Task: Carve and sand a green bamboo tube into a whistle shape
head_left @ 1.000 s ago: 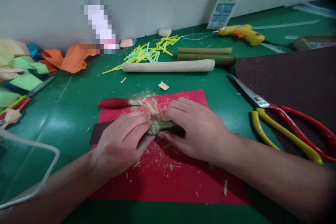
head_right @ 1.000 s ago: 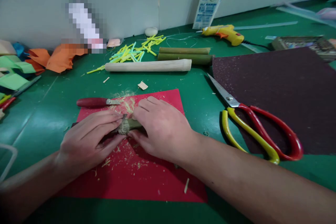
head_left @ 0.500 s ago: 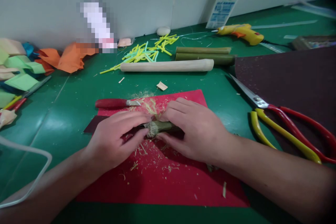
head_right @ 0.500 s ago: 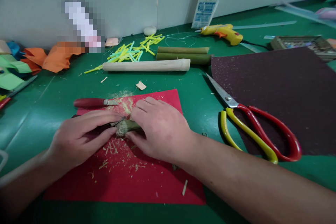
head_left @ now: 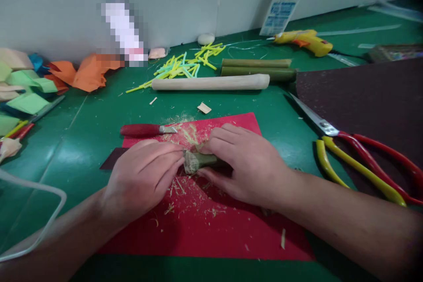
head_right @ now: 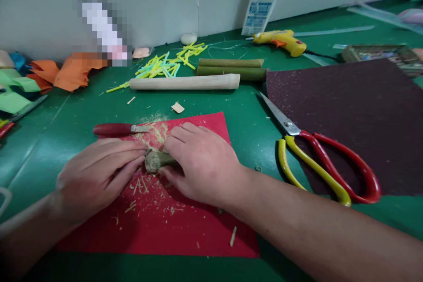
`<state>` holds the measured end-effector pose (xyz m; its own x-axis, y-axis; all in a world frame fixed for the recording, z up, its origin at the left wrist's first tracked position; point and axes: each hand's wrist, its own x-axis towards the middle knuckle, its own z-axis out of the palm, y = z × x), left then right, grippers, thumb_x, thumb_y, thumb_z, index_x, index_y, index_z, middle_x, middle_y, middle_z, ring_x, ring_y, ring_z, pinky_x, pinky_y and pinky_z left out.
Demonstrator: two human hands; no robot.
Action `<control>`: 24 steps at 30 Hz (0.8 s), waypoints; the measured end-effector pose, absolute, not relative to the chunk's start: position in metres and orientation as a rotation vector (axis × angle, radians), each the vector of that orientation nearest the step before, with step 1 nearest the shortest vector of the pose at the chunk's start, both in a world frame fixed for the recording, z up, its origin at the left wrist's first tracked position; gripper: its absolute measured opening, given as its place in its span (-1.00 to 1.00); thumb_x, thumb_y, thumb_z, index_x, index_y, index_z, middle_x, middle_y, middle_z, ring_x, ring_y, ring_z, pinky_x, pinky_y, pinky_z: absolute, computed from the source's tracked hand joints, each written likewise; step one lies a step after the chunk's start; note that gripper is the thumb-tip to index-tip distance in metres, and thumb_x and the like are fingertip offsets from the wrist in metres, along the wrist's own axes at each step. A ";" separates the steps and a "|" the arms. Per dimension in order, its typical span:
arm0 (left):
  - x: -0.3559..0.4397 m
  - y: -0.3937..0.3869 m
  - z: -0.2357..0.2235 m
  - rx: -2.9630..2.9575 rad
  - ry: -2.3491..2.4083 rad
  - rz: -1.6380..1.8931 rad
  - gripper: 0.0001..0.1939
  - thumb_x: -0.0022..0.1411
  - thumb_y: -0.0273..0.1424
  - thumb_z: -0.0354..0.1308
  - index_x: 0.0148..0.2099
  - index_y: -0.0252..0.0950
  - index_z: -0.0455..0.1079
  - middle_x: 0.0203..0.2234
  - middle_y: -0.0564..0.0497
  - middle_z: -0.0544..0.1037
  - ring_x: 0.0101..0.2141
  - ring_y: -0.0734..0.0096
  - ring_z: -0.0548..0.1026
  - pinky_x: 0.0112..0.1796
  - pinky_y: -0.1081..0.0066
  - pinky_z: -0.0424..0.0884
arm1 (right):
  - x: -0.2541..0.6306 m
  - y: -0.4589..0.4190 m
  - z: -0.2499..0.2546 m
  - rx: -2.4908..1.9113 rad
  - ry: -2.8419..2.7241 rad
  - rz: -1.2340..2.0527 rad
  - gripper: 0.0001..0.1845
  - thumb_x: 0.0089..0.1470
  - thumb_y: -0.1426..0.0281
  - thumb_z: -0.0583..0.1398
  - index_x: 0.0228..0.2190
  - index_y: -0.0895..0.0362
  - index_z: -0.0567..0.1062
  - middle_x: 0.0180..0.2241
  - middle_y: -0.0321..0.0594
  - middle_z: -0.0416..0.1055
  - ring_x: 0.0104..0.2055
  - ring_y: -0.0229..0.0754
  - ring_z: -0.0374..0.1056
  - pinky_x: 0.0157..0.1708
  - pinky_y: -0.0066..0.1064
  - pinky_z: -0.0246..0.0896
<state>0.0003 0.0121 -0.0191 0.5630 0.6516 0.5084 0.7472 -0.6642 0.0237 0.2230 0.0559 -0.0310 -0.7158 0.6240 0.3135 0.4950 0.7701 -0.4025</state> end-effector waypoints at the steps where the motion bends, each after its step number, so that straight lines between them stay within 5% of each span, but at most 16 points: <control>1: 0.001 0.012 -0.019 -2.611 -1.181 -0.730 -0.88 0.28 -0.50 0.13 -0.22 -0.36 0.51 -0.26 -0.08 0.64 -0.28 0.29 0.60 -0.19 0.29 0.49 | 0.223 0.056 -0.031 -0.846 -2.525 0.400 -0.77 0.10 0.27 0.20 -0.32 0.20 0.49 -0.31 -0.11 0.45 -0.27 -0.07 0.28 -0.29 -0.24 0.17; 13: -0.004 0.006 -0.022 -2.835 -1.342 -0.844 -0.83 0.28 -0.49 0.14 -0.09 -0.31 0.48 -0.12 -0.05 0.61 -0.11 0.38 0.57 -0.06 0.42 0.50 | 0.224 0.055 -0.033 -0.856 -2.540 0.392 -0.78 0.11 0.26 0.19 -0.32 0.18 0.48 -0.30 -0.11 0.45 -0.25 -0.07 0.29 -0.27 -0.23 0.19; 24: 0.000 0.013 -0.022 -2.742 -1.211 -0.732 -0.81 0.33 -0.47 0.07 -0.16 -0.38 0.51 -0.21 -0.07 0.64 -0.18 0.29 0.60 -0.11 0.31 0.50 | 0.223 0.053 -0.034 -0.866 -2.517 0.450 -0.79 0.09 0.27 0.20 -0.35 0.18 0.44 -0.31 -0.12 0.46 -0.24 -0.08 0.32 -0.26 -0.27 0.21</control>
